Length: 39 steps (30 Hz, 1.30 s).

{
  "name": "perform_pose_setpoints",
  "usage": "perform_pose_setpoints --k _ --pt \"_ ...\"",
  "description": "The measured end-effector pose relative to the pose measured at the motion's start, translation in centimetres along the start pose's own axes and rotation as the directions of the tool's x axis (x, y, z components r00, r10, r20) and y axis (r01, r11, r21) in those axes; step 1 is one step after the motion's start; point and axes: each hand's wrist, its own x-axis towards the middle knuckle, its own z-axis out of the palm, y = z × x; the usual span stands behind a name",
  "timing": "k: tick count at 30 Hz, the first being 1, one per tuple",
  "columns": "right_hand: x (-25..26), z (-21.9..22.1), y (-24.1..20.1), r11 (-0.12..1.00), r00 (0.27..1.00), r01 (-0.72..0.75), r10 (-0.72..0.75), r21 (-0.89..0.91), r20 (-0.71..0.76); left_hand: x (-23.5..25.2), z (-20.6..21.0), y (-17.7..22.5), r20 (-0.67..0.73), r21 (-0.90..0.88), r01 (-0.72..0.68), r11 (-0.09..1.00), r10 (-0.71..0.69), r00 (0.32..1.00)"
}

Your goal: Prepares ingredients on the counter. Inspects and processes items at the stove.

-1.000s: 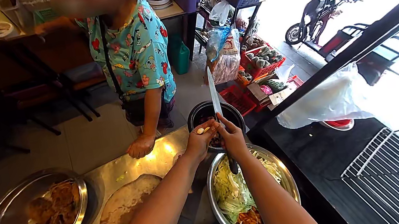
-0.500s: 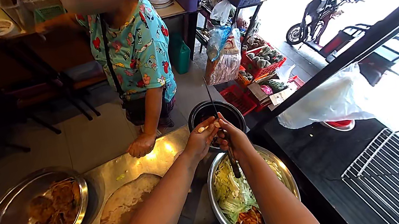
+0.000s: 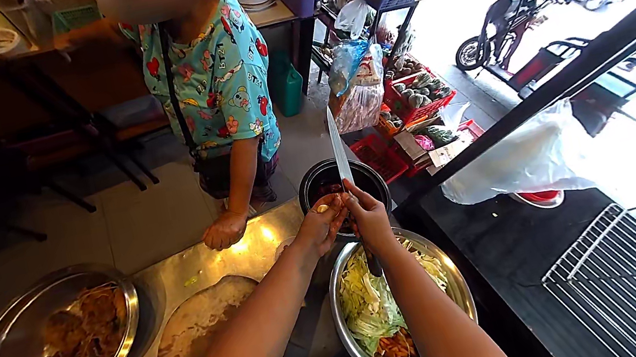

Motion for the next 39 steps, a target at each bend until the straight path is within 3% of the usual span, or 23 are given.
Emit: perform_pose_setpoints --k 5,9,12,16,21,23,25,28,32,36,39 --pt "0.2 -0.1 1.0 0.918 0.983 0.149 -0.177 -0.367 -0.044 -0.1 -0.2 -0.3 0.025 -0.004 -0.038 0.999 0.038 0.999" --pt "0.0 -0.4 1.1 0.822 0.959 0.241 -0.284 -0.516 -0.005 0.2 -0.9 -0.5 0.054 0.029 -0.072 0.997 0.07 0.996" --pt "0.0 -0.5 1.0 0.856 0.964 0.244 -0.267 -0.455 0.014 0.5 -1.5 -0.2 0.046 0.05 -0.079 0.996 0.077 0.996" --pt "-0.1 -0.3 0.2 0.966 0.994 0.111 -0.111 -0.234 0.015 0.6 -1.8 0.2 0.051 0.079 -0.082 0.993 0.078 0.996" --pt "-0.5 -0.4 -1.2 0.998 0.998 0.065 -0.065 -0.024 0.028 0.4 -2.5 0.6 -0.003 0.086 -0.085 0.993 0.085 0.996" --pt "0.0 -0.9 -1.5 0.982 0.993 0.114 -0.114 -0.149 0.01 0.0 -3.2 0.8 -0.025 0.113 -0.098 0.989 0.101 0.995" --pt "1.0 -1.8 -1.5 0.867 0.988 0.143 -0.153 -0.478 0.018 -1.1 -4.1 1.4 -0.003 0.242 -0.122 0.963 0.126 0.992" --pt "1.8 -2.4 -2.4 0.559 0.998 0.069 -0.043 -0.826 0.055 -4.8 -6.4 3.8 0.024 0.619 -0.102 0.779 0.111 0.994" --pt "1.9 -1.9 -2.0 0.338 0.998 0.003 0.063 -0.941 0.026 -11.9 -12.7 6.7 -0.113 0.927 0.106 0.359 -0.001 0.994" --pt "2.3 -1.0 -0.7 0.236 0.99 -0.063 0.14 -0.97 -0.03 -18.6 -17.8 6.4 -0.34 0.934 0.329 -0.139 -0.07 0.938" --pt "2.6 -0.7 0.6 0.246 0.991 -0.06 0.129 -0.967 -0.029 -21.3 -19.6 4.7 -0.432 0.881 0.404 -0.247 -0.07 0.899"
